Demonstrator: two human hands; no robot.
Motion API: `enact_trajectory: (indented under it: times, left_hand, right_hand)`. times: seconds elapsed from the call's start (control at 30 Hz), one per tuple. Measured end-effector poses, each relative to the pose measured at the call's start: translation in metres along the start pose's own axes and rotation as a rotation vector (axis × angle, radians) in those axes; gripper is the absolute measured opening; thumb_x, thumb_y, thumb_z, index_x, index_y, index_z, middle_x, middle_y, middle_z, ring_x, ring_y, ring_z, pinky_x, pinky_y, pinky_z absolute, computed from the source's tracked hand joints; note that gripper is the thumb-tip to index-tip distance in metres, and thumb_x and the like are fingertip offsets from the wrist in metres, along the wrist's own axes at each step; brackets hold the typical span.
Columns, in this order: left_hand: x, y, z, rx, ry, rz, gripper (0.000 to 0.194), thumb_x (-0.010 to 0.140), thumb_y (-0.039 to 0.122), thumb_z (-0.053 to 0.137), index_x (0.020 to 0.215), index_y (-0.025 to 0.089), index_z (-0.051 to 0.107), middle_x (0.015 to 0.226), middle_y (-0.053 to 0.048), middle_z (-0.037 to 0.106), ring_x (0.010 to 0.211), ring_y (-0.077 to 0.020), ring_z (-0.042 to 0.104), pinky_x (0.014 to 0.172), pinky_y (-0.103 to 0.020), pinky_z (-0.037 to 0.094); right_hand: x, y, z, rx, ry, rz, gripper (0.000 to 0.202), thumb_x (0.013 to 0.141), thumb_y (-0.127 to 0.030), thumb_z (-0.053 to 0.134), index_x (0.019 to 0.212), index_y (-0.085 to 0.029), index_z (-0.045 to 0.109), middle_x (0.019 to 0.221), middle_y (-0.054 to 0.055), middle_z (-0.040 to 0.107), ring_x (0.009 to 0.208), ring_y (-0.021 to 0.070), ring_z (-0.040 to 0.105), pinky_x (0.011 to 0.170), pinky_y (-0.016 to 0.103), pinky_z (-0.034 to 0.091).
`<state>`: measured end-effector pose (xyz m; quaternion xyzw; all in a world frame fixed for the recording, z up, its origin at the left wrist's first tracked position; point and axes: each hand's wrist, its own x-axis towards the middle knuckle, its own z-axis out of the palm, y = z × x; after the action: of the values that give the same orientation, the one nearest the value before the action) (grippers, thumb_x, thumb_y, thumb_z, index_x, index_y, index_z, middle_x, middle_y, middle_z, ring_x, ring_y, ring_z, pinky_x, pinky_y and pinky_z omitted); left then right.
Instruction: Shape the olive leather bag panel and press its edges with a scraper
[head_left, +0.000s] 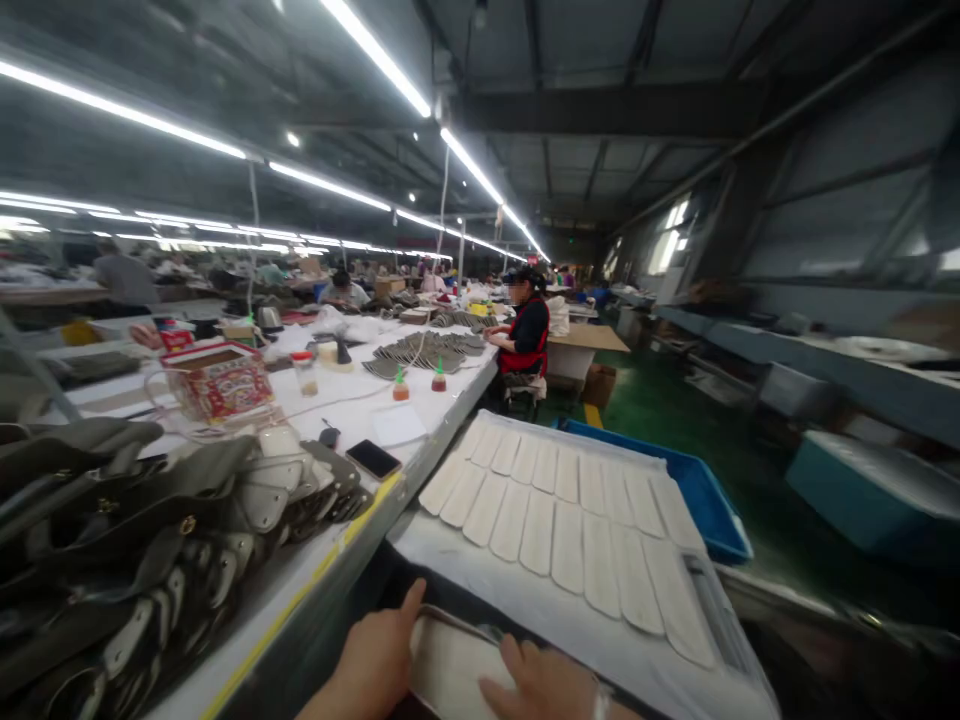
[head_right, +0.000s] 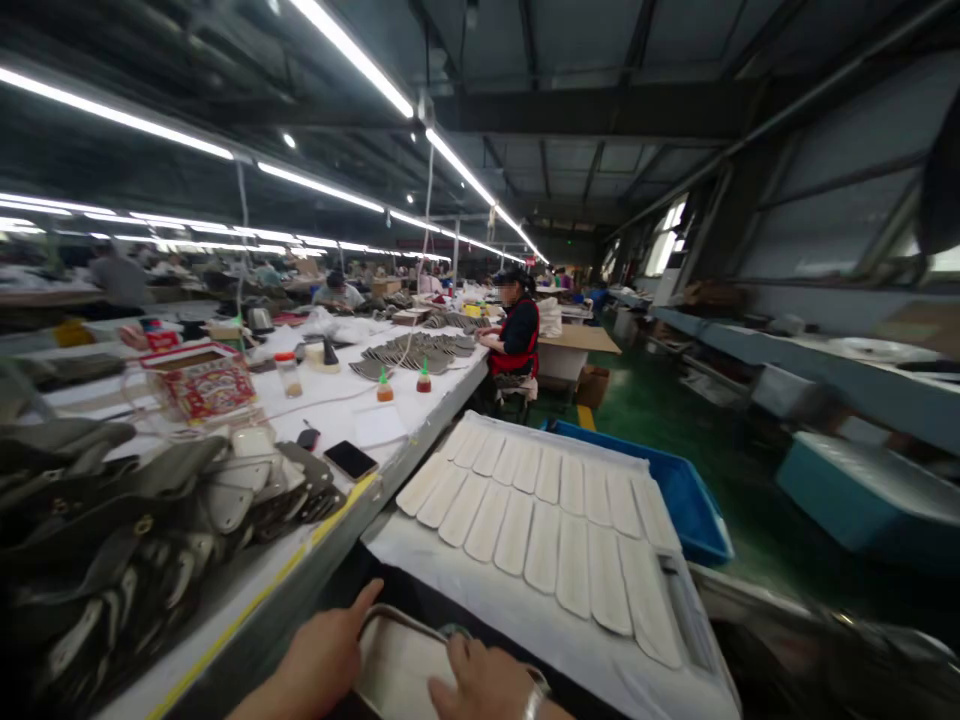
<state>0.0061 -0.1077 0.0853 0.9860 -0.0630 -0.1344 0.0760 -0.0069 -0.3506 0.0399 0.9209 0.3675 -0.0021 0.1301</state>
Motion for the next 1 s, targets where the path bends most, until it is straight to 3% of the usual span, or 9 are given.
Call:
enact_trajectory:
  times: [0.07,0.13,0.33,0.43,0.5,0.6,0.7,0.83,1.0]
  left_hand:
    - [0.000,-0.006,0.004,-0.009,0.012,0.032,0.078,0.069,0.002,0.035,0.145,0.018,0.026,0.093,-0.015,0.068,0.086,-0.0341,0.064,0.076,-0.052,0.049]
    - [-0.001,-0.012,0.003,-0.074,-0.034,0.055,0.069,0.077,0.010,0.035,0.145,0.020,0.025,0.095,-0.014,0.068,0.087,-0.0320,0.064,0.078,-0.049,0.048]
    - [-0.016,0.001,0.000,-0.103,0.116,0.259,0.062,0.084,0.047,0.046,0.139,0.018,0.039,0.133,-0.009,0.049,0.123,-0.0239,0.043,0.106,-0.038,0.034]
    - [-0.019,0.027,0.011,-0.076,-0.101,0.510,0.072,0.077,0.052,0.056,0.140,0.020,0.039,0.138,-0.007,0.044,0.126,-0.0250,0.040,0.110,-0.036,0.031]
    - [-0.018,0.039,0.019,-0.034,-0.253,0.585,0.077,0.073,0.050,0.061,0.141,0.022,0.036,0.138,-0.007,0.044,0.125,-0.0283,0.041,0.107,-0.039,0.036]
    - [-0.008,0.044,0.025,0.015,-0.296,0.625,0.073,0.076,0.047,0.057,0.142,0.024,0.034,0.139,-0.007,0.044,0.125,-0.0305,0.040,0.101,-0.041,0.042]
    - [0.002,0.052,0.022,0.043,-0.331,0.673,0.073,0.077,0.045,0.055,0.143,0.026,0.030,0.135,-0.009,0.048,0.122,-0.0318,0.044,0.098,-0.044,0.043]
    - [0.004,0.082,0.011,0.112,-0.396,0.686,0.067,0.078,0.038,0.056,0.140,0.027,0.035,0.141,-0.007,0.041,0.123,-0.0297,0.044,0.104,-0.043,0.037]
    - [0.004,0.102,0.009,0.114,-0.455,0.696,0.070,0.079,0.034,0.053,0.143,0.031,0.024,0.146,-0.003,0.033,0.126,-0.0261,0.040,0.104,-0.040,0.038]
  right_hand:
    - [-0.002,0.002,-0.034,0.094,-0.065,-0.165,0.074,0.062,-0.054,0.068,0.127,-0.026,0.047,0.132,0.024,0.044,0.089,0.0373,0.062,0.061,0.046,0.054]
    - [-0.006,0.009,-0.055,0.202,-0.127,-0.186,0.073,0.064,-0.057,0.064,0.128,-0.026,0.047,0.142,0.023,0.032,0.097,0.0377,0.059,0.072,0.048,0.052]
    - [-0.010,0.015,-0.054,0.400,-0.185,-0.090,0.064,0.073,-0.055,0.058,0.131,-0.032,0.046,0.151,0.017,0.014,0.112,0.0420,0.049,0.082,0.055,0.047]
    - [-0.005,0.026,-0.052,0.610,-0.189,-0.056,0.058,0.070,-0.053,0.062,0.123,-0.028,0.056,0.151,0.015,0.016,0.120,0.0407,0.044,0.095,0.053,0.041]
    - [-0.011,0.044,-0.049,0.879,-0.142,0.038,0.055,0.071,-0.045,0.064,0.122,-0.024,0.056,0.145,0.013,0.031,0.125,0.0335,0.041,0.102,0.043,0.039]
    - [-0.043,0.073,-0.038,1.279,0.029,0.498,0.059,0.080,-0.030,0.055,0.136,-0.023,0.037,0.127,0.011,0.051,0.095,0.0189,0.063,0.081,0.031,0.053]
    - [-0.088,0.081,-0.021,1.406,-0.021,0.911,0.068,0.079,-0.021,0.052,0.140,-0.014,0.023,0.091,0.006,0.061,0.049,0.0085,0.057,0.047,0.021,0.049]
    - [-0.114,0.063,-0.004,1.617,-0.329,1.011,0.072,0.079,-0.019,0.054,0.141,-0.006,0.019,0.058,-0.005,0.052,0.038,0.0102,0.050,0.037,0.021,0.045]
    - [-0.101,0.054,0.002,1.787,-0.417,0.988,0.074,0.082,-0.019,0.052,0.144,-0.010,0.014,0.054,-0.005,0.054,0.038,0.0122,0.053,0.038,0.024,0.048]
